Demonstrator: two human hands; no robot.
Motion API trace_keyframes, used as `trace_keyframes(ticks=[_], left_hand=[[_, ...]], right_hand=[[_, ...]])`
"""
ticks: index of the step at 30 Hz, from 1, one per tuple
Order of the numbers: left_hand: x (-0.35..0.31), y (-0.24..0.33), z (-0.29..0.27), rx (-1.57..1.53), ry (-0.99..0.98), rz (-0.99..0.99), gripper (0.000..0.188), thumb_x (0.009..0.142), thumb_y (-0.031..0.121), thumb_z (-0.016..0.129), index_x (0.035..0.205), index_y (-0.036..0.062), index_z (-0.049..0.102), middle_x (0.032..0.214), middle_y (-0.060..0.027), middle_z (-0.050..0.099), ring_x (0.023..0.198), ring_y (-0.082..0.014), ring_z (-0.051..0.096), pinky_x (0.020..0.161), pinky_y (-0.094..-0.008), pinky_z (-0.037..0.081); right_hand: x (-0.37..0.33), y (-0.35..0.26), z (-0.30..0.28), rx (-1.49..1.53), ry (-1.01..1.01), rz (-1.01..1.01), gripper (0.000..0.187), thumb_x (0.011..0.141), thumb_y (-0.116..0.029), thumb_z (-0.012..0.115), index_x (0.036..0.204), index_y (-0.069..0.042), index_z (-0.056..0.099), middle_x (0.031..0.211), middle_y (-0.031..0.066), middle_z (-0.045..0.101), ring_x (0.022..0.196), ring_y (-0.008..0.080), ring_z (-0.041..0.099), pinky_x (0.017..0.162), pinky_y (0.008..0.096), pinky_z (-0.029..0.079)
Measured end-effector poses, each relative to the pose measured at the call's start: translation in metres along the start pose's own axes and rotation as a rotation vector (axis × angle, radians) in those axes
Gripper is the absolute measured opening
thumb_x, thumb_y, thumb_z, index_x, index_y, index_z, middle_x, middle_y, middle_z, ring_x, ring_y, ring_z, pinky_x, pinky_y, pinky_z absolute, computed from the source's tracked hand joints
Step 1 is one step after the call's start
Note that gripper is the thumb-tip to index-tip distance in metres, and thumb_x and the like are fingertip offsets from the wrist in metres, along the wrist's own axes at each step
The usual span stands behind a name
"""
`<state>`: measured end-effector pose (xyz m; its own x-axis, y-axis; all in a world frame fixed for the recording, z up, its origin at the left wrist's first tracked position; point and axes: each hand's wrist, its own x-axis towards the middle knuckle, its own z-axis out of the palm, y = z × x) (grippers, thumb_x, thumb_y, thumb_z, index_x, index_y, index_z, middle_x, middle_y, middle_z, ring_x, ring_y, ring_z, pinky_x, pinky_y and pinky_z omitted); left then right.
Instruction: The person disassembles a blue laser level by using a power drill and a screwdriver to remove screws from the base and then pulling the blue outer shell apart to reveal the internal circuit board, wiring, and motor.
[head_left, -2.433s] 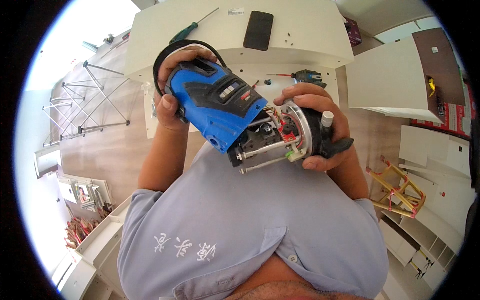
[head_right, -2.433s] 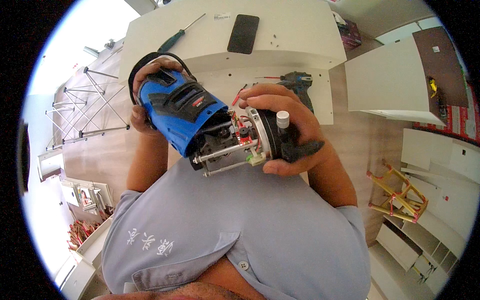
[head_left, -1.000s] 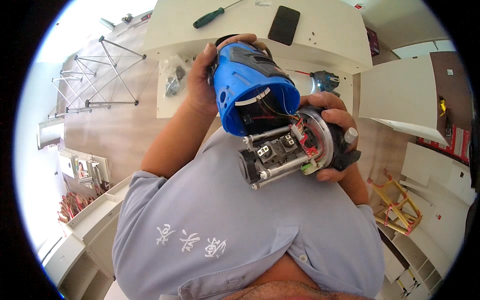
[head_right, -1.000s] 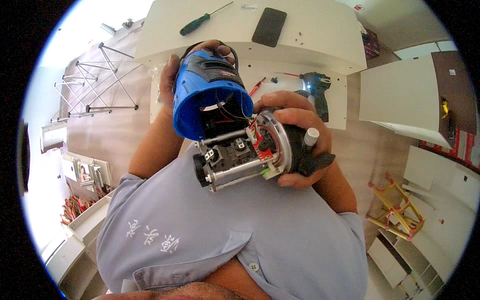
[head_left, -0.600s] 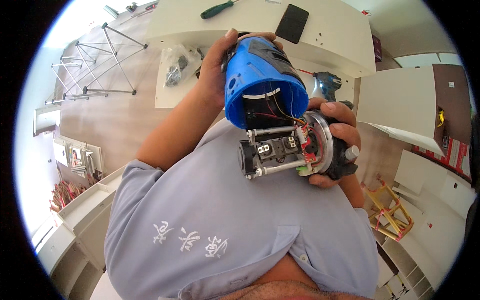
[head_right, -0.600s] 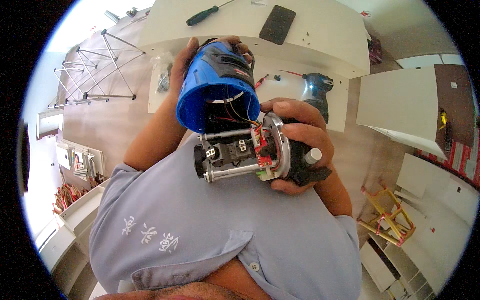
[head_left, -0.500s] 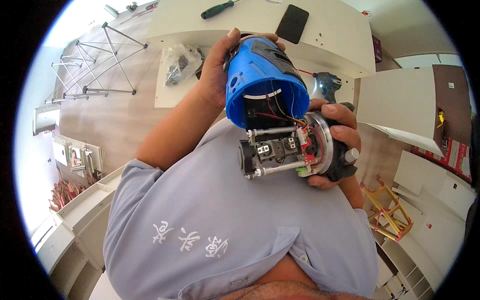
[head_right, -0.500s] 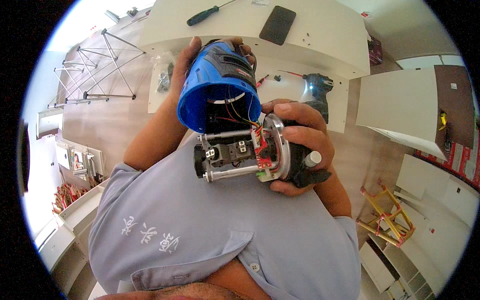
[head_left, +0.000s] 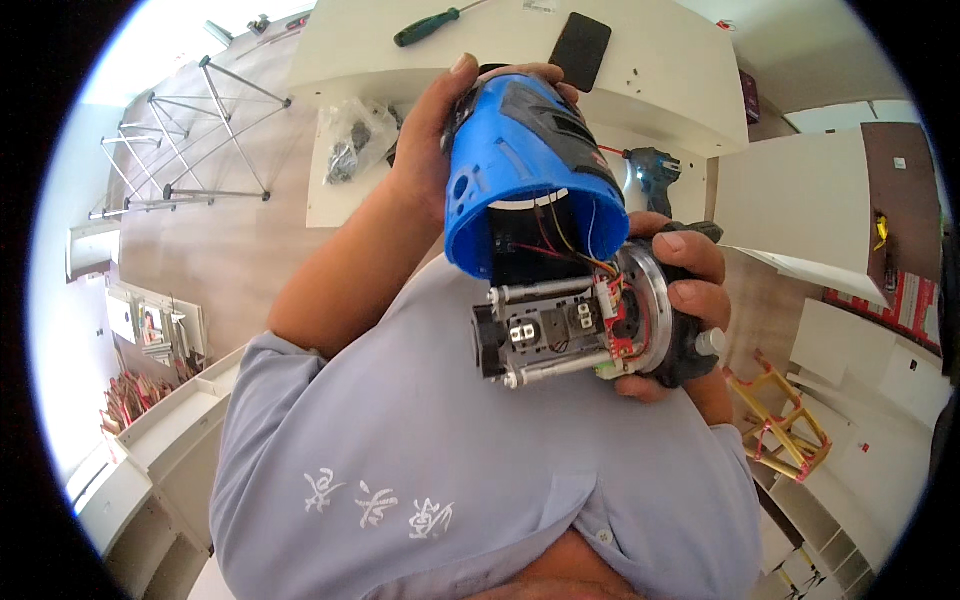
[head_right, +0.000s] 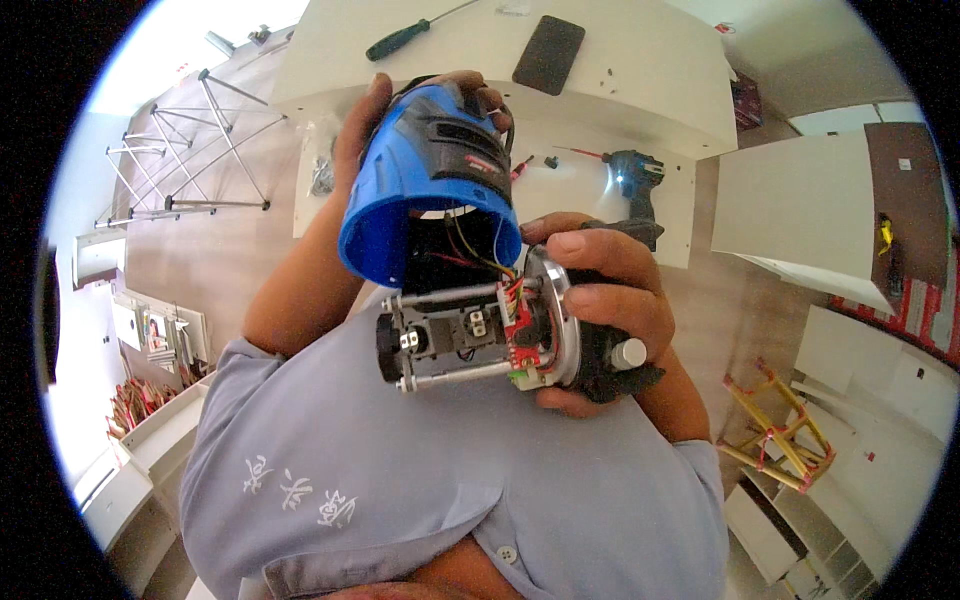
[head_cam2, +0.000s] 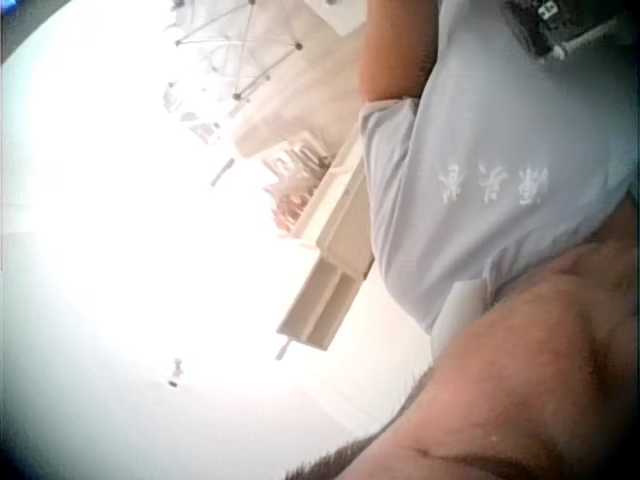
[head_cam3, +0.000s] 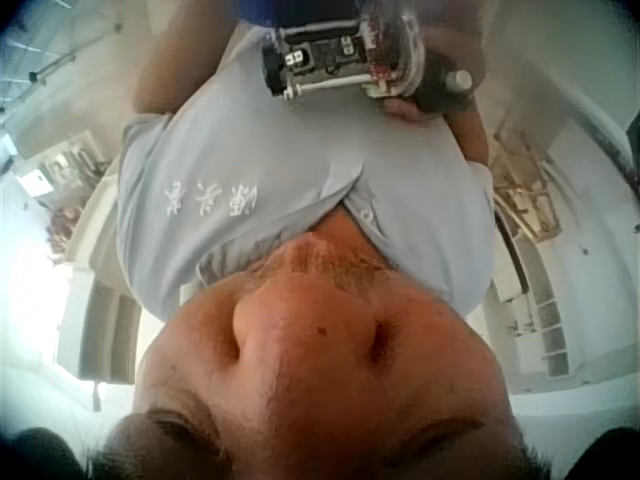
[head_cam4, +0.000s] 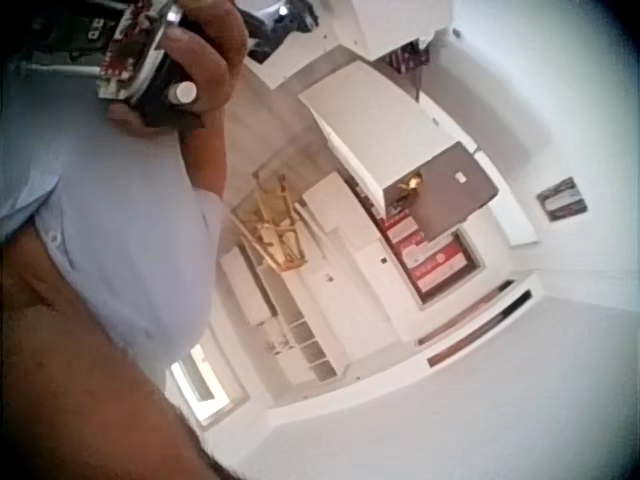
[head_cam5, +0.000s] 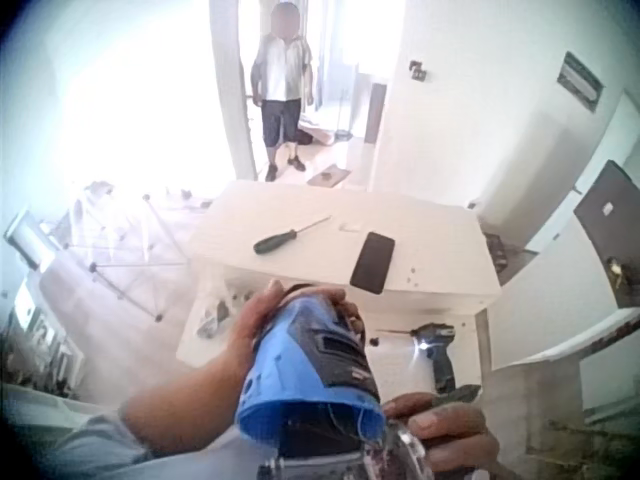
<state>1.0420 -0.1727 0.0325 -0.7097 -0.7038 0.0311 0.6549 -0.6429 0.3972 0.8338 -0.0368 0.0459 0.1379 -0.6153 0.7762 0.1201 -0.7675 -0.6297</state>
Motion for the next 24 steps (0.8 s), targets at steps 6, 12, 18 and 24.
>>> trace_keyframes(ticks=[6,12,18,24], left_hand=[[-0.001,-0.002,0.003,-0.021,-0.06,0.014,0.077,0.099,0.062,0.05,0.14,-0.003,0.054,0.132,-0.0215,0.061,0.124,-0.0361,0.061,0.105,-0.0519,0.054],[-0.005,-0.003,0.011,-0.048,-0.071,0.019,0.081,0.099,0.065,0.047,0.142,-0.003,0.05,0.133,-0.0203,0.059,0.127,-0.0345,0.059,0.105,-0.0505,0.055],[-0.005,-0.009,0.013,-0.1,-0.06,-0.007,0.082,0.099,0.066,0.047,0.146,-0.0018,0.048,0.135,-0.02,0.059,0.128,-0.0348,0.057,0.107,-0.0507,0.053],[-0.004,-0.01,0.014,-0.115,-0.07,-0.015,0.079,0.1,0.063,0.048,0.146,-0.0018,0.048,0.135,-0.0216,0.059,0.128,-0.0362,0.057,0.107,-0.0507,0.052]], right_hand=[[0.003,-0.008,-0.001,-0.03,-0.012,0.0,0.07,0.083,-0.037,0.087,0.138,-0.011,0.052,0.144,0.0241,0.049,0.124,0.0455,0.059,0.1,0.0593,0.055],[-0.002,-0.01,0.0,-0.044,0.004,0.001,0.07,0.083,-0.038,0.087,0.137,-0.011,0.053,0.142,0.0241,0.05,0.125,0.0444,0.059,0.101,0.0599,0.055],[-0.005,-0.015,-0.001,-0.028,0.014,0.019,0.07,0.081,-0.037,0.088,0.137,-0.011,0.055,0.143,0.0248,0.052,0.127,0.0448,0.058,0.102,0.0602,0.054],[-0.004,-0.019,-0.004,-0.057,-0.005,0.014,0.07,0.081,-0.036,0.089,0.137,-0.011,0.056,0.143,0.0244,0.052,0.126,0.0444,0.059,0.103,0.0604,0.053]])
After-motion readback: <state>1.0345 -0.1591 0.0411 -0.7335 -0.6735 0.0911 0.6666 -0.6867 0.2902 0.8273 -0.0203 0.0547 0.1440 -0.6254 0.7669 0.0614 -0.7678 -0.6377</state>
